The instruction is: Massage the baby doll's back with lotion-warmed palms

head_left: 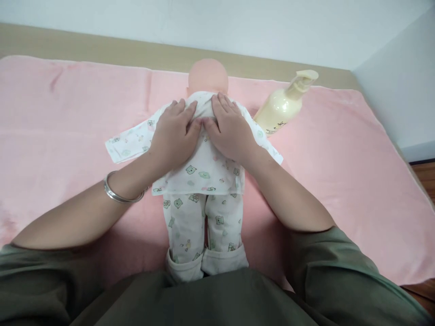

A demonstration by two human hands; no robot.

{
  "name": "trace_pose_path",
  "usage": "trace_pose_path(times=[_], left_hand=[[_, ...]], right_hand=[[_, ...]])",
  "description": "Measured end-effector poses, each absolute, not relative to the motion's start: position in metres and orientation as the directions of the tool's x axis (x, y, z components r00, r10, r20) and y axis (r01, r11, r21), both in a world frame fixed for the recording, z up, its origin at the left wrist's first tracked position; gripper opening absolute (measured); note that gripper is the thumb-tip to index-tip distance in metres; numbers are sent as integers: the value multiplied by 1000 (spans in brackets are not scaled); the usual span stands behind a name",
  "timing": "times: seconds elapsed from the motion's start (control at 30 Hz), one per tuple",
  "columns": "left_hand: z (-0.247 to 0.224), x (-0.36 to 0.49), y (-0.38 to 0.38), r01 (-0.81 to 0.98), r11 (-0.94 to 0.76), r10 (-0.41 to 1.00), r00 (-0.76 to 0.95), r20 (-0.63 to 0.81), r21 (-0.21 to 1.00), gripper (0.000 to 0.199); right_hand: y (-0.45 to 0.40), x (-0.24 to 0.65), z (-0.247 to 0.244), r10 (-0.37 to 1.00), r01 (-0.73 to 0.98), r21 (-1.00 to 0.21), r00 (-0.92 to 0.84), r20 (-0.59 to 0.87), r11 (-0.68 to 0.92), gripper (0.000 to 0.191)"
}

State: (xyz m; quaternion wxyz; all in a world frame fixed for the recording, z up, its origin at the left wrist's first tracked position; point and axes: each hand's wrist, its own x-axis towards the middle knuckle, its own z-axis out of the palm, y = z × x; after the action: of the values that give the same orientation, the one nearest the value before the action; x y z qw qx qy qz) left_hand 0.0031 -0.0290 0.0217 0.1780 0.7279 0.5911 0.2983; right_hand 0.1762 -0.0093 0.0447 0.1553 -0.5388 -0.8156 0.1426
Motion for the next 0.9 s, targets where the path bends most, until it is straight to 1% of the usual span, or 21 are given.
trace_pose_path(times=[0.07, 0.13, 0.23, 0.33, 0.4, 0.47, 0.57, 0.63, 0.7, 0.77, 0.9], left_hand=[[23, 8, -39, 774, -233, 966, 116, 230, 589, 68], [25, 13, -44, 782, -231, 967, 117, 228, 579, 68], [30, 14, -37, 798, -152, 986, 83, 145, 583, 71], [34, 10, -23, 804, -66, 998, 59, 30, 590, 78], [35, 7, -17, 800, -50, 998, 60, 4, 598, 82], [35, 7, -18, 798, -66, 997, 68, 19, 599, 84], [35, 14, -35, 817, -124, 992, 91, 87, 563, 86], [33, 20, -50, 832, -197, 979, 139, 148, 520, 86], [29, 23, -60, 824, -262, 962, 186, 197, 502, 84], [26, 23, -61, 805, -272, 960, 185, 211, 528, 81], [23, 14, -37, 749, -175, 982, 84, 169, 639, 81]], right_hand=[[-6, 178, 44, 923, 830, -409, -370, 106, 379, 69], [-5, 177, 41, 922, 828, -408, -368, 121, 385, 68], [-11, 174, 38, 922, 836, -390, -363, 137, 387, 66], [-27, 167, 40, 923, 860, -338, -352, 151, 383, 66], [-35, 163, 44, 922, 870, -307, -356, 152, 387, 65], [-33, 164, 46, 921, 867, -311, -367, 134, 390, 65], [-16, 171, 47, 931, 851, -380, -352, 100, 363, 65], [-3, 177, 47, 945, 856, -408, -322, 61, 318, 66], [6, 180, 47, 953, 867, -408, -300, 36, 288, 66], [8, 180, 48, 958, 878, -391, -285, 36, 276, 66], [-8, 174, 48, 952, 886, -352, -298, 67, 302, 66]])
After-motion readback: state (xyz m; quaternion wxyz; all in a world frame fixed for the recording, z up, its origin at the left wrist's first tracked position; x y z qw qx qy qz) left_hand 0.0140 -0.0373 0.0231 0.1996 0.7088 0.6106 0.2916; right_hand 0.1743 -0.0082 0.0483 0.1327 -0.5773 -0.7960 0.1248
